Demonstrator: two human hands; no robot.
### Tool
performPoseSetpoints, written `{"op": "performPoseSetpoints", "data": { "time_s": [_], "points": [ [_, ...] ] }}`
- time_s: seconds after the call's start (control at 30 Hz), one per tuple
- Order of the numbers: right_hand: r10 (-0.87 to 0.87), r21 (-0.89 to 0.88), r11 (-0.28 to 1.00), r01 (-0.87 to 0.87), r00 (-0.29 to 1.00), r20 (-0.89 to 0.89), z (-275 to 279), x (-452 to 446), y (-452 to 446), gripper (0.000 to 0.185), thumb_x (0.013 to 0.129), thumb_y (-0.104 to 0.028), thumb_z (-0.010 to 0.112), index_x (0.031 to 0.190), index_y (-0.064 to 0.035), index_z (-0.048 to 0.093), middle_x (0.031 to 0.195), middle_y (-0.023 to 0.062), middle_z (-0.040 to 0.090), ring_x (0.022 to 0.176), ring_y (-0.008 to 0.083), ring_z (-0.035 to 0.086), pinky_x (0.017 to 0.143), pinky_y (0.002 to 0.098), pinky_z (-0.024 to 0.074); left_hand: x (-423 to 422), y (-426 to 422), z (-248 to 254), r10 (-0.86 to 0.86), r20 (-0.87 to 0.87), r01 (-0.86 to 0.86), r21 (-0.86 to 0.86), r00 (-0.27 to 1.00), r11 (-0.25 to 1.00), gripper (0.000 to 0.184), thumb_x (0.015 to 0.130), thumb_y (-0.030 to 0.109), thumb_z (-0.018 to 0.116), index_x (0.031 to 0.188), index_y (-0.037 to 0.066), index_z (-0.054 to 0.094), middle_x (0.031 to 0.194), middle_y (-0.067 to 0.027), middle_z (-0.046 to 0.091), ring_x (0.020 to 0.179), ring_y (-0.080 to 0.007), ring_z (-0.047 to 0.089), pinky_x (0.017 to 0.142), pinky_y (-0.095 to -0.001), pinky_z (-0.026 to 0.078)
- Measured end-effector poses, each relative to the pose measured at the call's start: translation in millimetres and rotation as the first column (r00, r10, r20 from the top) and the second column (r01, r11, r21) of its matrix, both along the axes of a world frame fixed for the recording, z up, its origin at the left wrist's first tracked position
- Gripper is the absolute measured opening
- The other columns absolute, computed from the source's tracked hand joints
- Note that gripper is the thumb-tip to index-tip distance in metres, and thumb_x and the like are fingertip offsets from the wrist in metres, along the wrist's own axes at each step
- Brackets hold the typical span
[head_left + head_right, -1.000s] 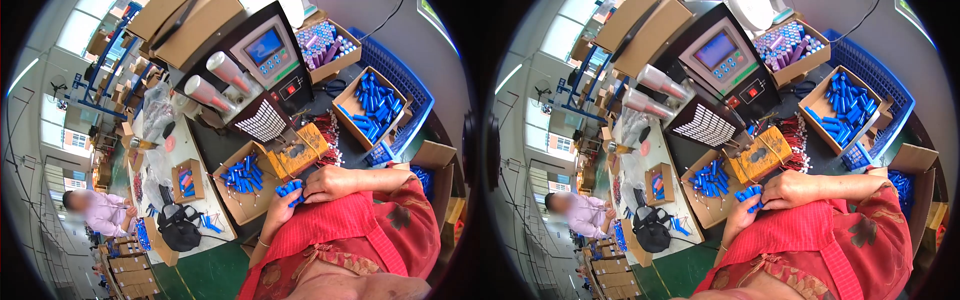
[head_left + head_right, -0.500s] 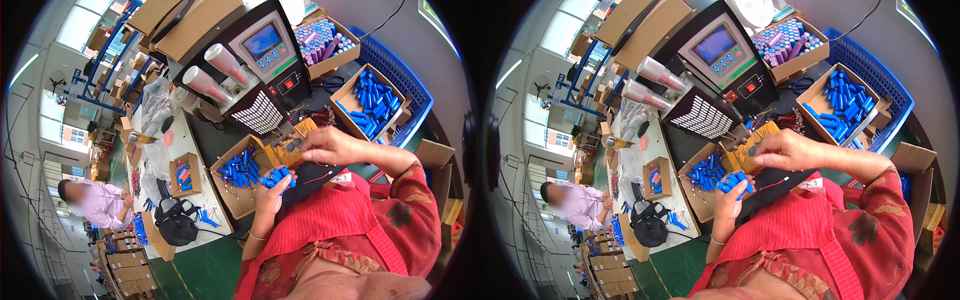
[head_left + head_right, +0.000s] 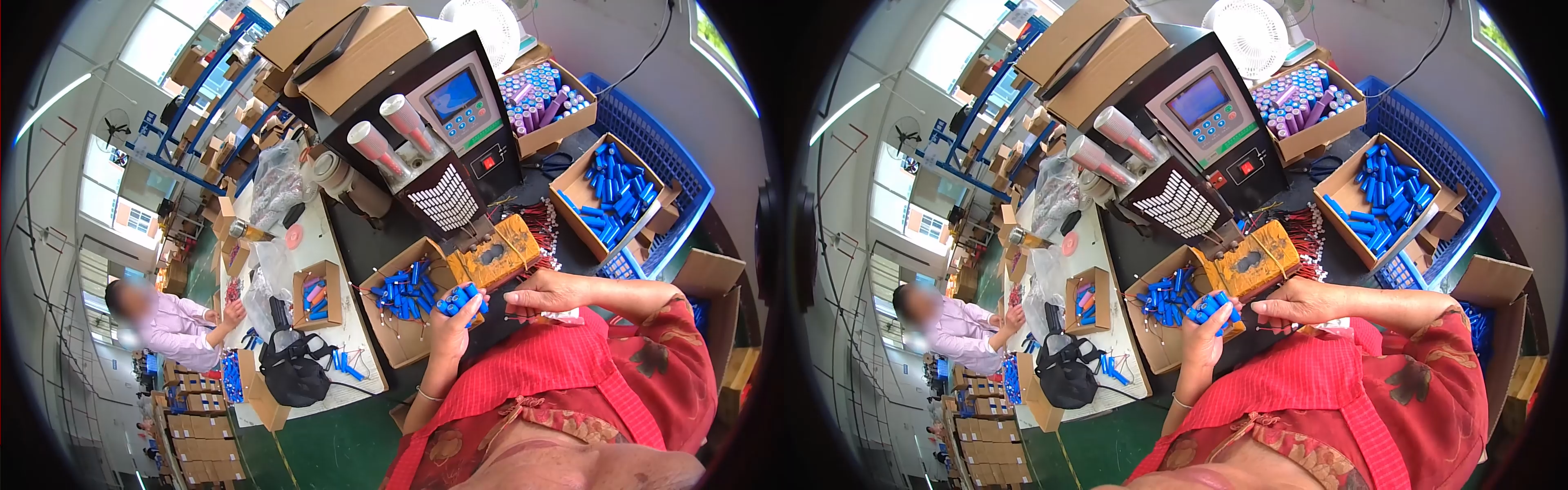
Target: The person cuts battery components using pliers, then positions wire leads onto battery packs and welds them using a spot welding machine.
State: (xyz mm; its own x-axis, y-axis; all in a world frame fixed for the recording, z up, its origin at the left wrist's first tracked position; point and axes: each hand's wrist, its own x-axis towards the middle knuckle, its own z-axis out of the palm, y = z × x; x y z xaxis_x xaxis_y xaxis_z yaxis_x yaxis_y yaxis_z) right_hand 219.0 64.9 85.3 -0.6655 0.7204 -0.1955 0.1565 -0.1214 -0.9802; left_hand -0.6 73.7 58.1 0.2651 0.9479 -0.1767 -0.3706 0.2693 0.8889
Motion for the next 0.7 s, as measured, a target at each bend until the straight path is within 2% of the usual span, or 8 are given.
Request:
{"op": "performPoseSetpoints", "data": {
  "time_s": [0.1,0.13,0.27,0.37,0.47,0.53,0.63,0.7],
  "points": [
    [0.070,-0.055,0.996,-0.068,0.997,0.020,-0.5,-3.3,0.0,0.040,0.090,-0.036,0.049,0.096,0.0017,0.061,0.074,0.0061,0.062,0.065,0.0110,0.059,0.059,0.0244,0.0489,-1.9,-1.7,-2.6,0.013,0.001,-0.013,0.027,1.000,1.000,0.031,0.076,0.001,0.064,0.104,-0.003,0.052,0.093,-0.0148,0.062,0.083,-0.0210,0.062,0.077,-0.0305,0.049],
    [0.080,-0.076,0.995,-0.072,0.991,0.109,6.7,-4.9,-1.9,0.036,0.089,-0.032,0.052,0.099,0.0015,0.061,0.076,0.0061,0.063,0.066,0.0103,0.060,0.060,0.0234,0.0495,-2.2,-2.5,-4.0,0.021,-0.002,-0.021,0.027,1.000,0.999,0.030,0.076,0.001,0.064,0.104,-0.003,0.052,0.093,-0.0149,0.062,0.083,-0.0211,0.062,0.077,-0.0306,0.049],
    [0.174,-0.045,0.984,-0.170,0.981,0.090,-1.8,-2.9,-1.2,0.026,0.087,-0.021,0.055,0.102,-0.0002,0.060,0.078,0.0058,0.064,0.066,0.0100,0.060,0.060,0.0227,0.0494,-1.9,-2.8,-5.4,0.019,-0.002,-0.019,0.023,1.000,1.000,0.029,0.077,0.000,0.063,0.104,-0.002,0.052,0.094,-0.0150,0.062,0.084,-0.0214,0.061,0.077,-0.0310,0.049],
    [0.163,0.139,0.974,-0.180,0.979,0.122,-2.4,-1.9,-2.8,0.022,0.086,-0.018,0.056,0.100,-0.0007,0.061,0.077,0.0069,0.064,0.067,0.0117,0.060,0.061,0.0252,0.0488,-1.7,-2.7,-7.7,0.024,0.001,-0.023,-0.019,1.000,1.000,0.030,0.076,0.001,0.064,0.104,-0.002,0.052,0.093,-0.0148,0.061,0.084,-0.0216,0.062,0.077,-0.0308,0.049],
    [0.176,0.361,0.919,-0.159,0.984,-0.015,-12.5,0.0,-1.9,0.021,0.087,-0.020,0.055,0.093,-0.0003,0.061,0.077,0.0089,0.063,0.072,0.0144,0.060,0.066,0.0276,0.0467,-1.0,-1.7,-8.9,-0.001,0.032,0.001,-0.017,0.999,1.000,0.029,0.075,0.000,0.064,0.102,-0.001,0.054,0.094,-0.0143,0.061,0.083,-0.0223,0.062,0.075,-0.0327,0.050],
    [0.170,0.399,0.906,-0.141,0.985,-0.040,-6.3,0.9,-3.3,0.021,0.086,-0.020,0.057,0.090,0.0002,0.060,0.077,0.0124,0.062,0.071,0.0191,0.060,0.064,0.0300,0.0458,-0.8,-2.9,-8.3,0.008,0.049,-0.006,-0.045,0.999,0.999,0.030,0.075,0.000,0.063,0.103,0.000,0.054,0.091,-0.0127,0.060,0.082,-0.0226,0.062,0.075,-0.0331,0.050],
    [0.119,0.492,0.870,-0.039,0.984,-0.134,-3.4,1.6,-4.2,0.017,0.084,-0.016,0.059,0.085,0.0010,0.059,0.074,0.0136,0.059,0.070,0.0254,0.059,0.061,0.0323,0.0455,1.7,-3.4,-6.3,0.012,0.073,-0.008,-0.056,0.997,0.998,0.027,0.076,0.001,0.062,0.102,0.000,0.053,0.090,-0.0113,0.059,0.083,-0.0221,0.061,0.076,-0.0337,0.049],
    [-0.017,0.626,0.774,0.099,0.991,-0.135,-5.6,0.5,-4.8,0.014,0.081,-0.015,0.062,0.083,-0.0009,0.059,0.073,0.0113,0.059,0.067,0.0271,0.059,0.060,0.0348,0.0459,-0.3,-5.1,-5.2,-0.026,0.056,0.032,-0.106,0.998,0.994,0.029,0.076,0.002,0.063,0.103,0.000,0.053,0.092,-0.0118,0.060,0.083,-0.0213,0.060,0.076,-0.0328,0.049]
  ]
}}
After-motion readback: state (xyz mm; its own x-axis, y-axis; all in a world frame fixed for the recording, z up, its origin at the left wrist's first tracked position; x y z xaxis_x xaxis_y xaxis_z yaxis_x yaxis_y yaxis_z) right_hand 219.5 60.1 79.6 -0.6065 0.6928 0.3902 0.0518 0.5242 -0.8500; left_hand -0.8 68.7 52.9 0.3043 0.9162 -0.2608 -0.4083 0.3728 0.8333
